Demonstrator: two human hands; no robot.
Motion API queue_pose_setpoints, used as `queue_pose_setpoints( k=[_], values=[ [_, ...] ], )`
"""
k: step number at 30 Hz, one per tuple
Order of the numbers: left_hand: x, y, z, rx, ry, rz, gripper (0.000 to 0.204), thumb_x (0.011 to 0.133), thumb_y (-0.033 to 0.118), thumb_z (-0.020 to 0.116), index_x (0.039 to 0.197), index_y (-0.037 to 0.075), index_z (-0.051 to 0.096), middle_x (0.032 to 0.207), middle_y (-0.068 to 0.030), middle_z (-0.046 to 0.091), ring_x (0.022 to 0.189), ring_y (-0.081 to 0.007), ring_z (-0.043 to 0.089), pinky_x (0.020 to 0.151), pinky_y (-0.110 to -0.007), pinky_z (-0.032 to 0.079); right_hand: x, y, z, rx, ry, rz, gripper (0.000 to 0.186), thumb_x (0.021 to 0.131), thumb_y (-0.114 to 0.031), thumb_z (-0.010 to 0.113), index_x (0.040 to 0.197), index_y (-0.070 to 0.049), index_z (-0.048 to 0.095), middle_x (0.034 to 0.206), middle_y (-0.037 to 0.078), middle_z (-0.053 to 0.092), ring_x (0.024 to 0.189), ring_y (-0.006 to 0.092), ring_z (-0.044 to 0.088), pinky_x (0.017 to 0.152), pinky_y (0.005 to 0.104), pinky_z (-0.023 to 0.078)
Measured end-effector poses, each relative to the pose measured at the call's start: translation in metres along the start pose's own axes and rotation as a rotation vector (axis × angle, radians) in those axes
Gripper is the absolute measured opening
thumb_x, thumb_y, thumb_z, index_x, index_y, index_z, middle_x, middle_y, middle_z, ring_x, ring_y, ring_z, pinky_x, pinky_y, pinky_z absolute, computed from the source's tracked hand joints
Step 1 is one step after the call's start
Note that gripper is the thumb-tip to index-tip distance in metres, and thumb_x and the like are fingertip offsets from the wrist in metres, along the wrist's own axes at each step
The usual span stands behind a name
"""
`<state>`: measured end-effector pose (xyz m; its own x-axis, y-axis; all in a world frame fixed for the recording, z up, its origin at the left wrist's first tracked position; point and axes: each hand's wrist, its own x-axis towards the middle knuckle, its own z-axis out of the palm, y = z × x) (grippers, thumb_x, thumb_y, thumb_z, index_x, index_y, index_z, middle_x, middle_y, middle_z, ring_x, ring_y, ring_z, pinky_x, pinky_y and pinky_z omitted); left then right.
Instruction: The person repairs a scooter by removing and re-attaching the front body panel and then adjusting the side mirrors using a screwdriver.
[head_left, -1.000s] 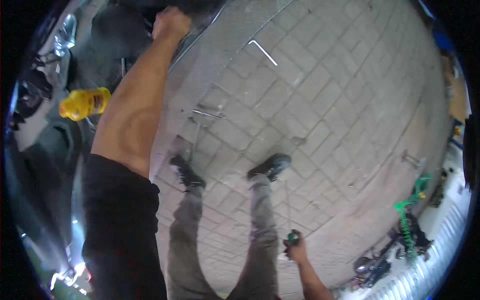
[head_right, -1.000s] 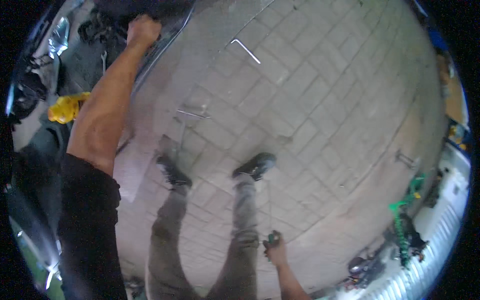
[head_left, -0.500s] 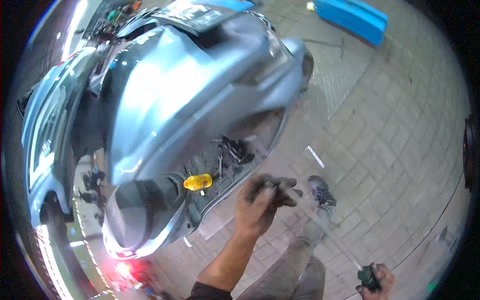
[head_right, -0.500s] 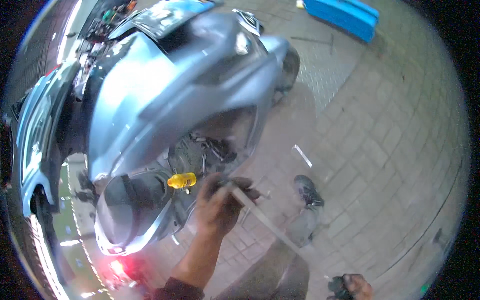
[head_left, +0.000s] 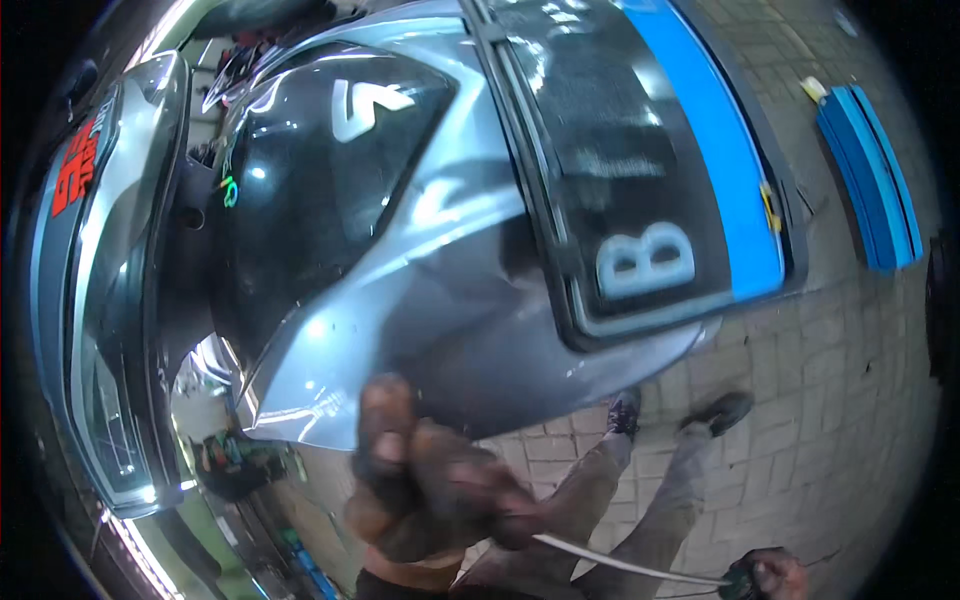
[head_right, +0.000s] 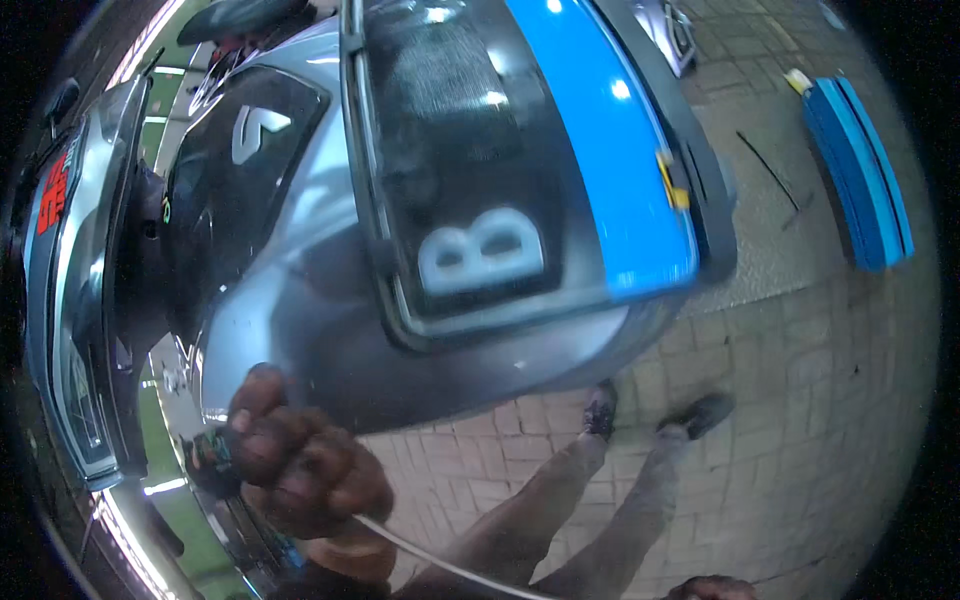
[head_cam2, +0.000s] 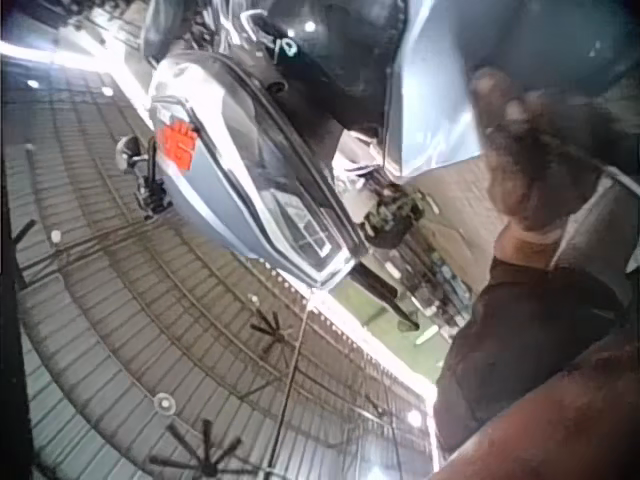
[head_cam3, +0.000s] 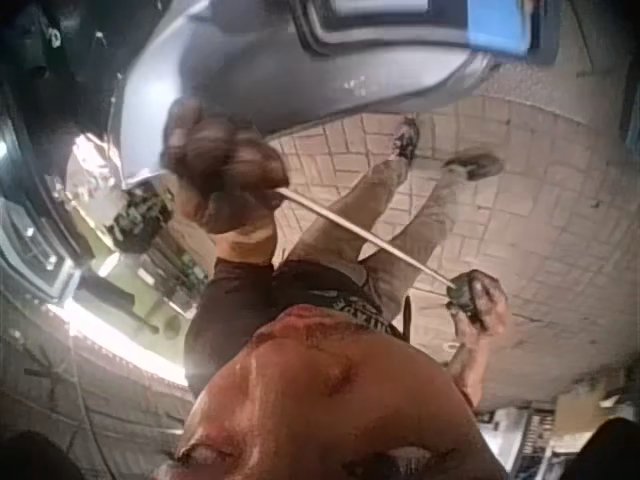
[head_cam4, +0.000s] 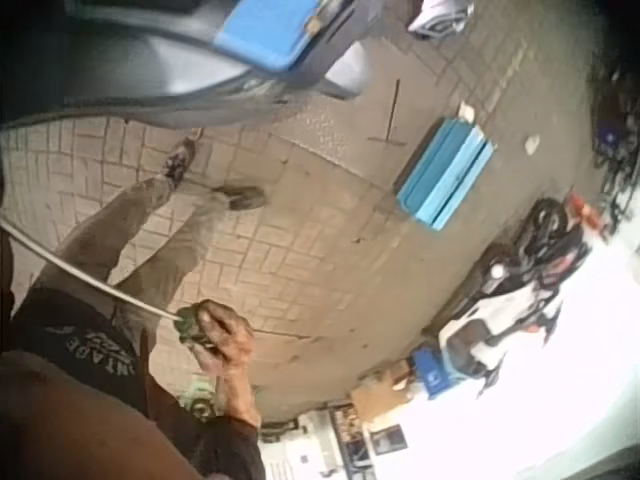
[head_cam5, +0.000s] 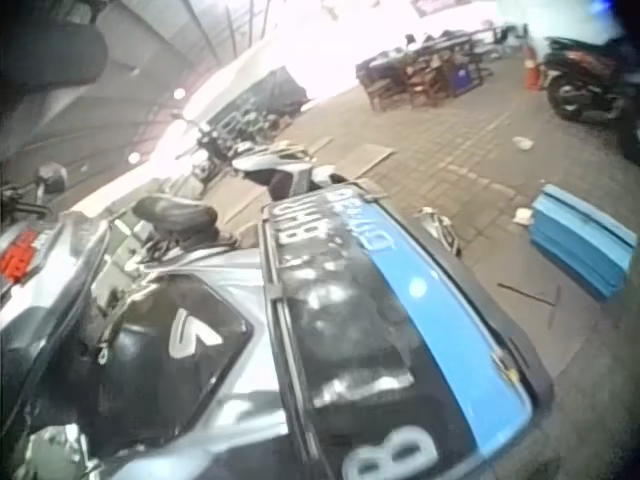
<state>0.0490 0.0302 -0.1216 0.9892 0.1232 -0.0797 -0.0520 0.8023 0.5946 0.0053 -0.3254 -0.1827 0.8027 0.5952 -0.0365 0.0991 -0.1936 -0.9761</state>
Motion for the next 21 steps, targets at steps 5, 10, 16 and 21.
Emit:
queue_pose_setpoints(
  k=[5,10,16,21],
  values=[
    [0.006,0.014,0.039,-0.060,0.241,0.433,0.012,0.093,0.008,0.040,0.103,0.012,0.035,0.092,-0.0125,0.059,0.080,-0.0294,0.062,0.067,-0.043,0.052,0.119,-0.012,-0.057,0.074,-0.318,-0.124,0.046,0.076,-0.023,0.071,0.115,-0.003,0.056,0.088,0.019,0.061,0.070,0.0310,0.062,0.059,0.0370,0.052],
    [0.023,-0.021,0.051,-0.023,0.615,0.707,0.016,0.095,0.014,0.038,0.108,0.005,0.040,0.089,-0.0044,0.053,0.064,-0.0096,0.045,0.053,-0.027,0.041,0.159,-0.003,-0.108,-0.183,-0.474,-0.134,0.048,0.076,-0.011,0.066,0.120,-0.024,0.052,0.088,0.017,0.060,0.068,0.0313,0.060,0.054,0.0373,0.049],
    [0.024,0.015,0.066,0.226,0.553,0.686,0.035,0.096,0.018,0.033,0.122,-0.002,0.044,0.124,-0.0231,0.047,0.113,-0.0298,0.051,0.092,-0.043,0.048,0.224,-0.021,-0.119,0.024,-0.665,-0.245,0.056,0.069,-0.005,0.070,0.120,-0.013,0.045,0.095,0.019,0.056,0.075,0.0326,0.060,0.059,0.0388,0.048],
    [0.045,0.024,0.059,0.512,0.787,0.751,0.034,0.096,0.016,0.035,0.122,-0.004,0.044,0.116,-0.0287,0.051,0.102,-0.0334,0.058,0.078,-0.037,0.056,0.254,-0.026,-0.112,0.045,-0.697,-0.271,0.057,0.069,-0.007,0.073,0.119,-0.008,0.045,0.105,0.022,0.054,0.083,0.0337,0.060,0.064,0.0388,0.049]
  ],
)
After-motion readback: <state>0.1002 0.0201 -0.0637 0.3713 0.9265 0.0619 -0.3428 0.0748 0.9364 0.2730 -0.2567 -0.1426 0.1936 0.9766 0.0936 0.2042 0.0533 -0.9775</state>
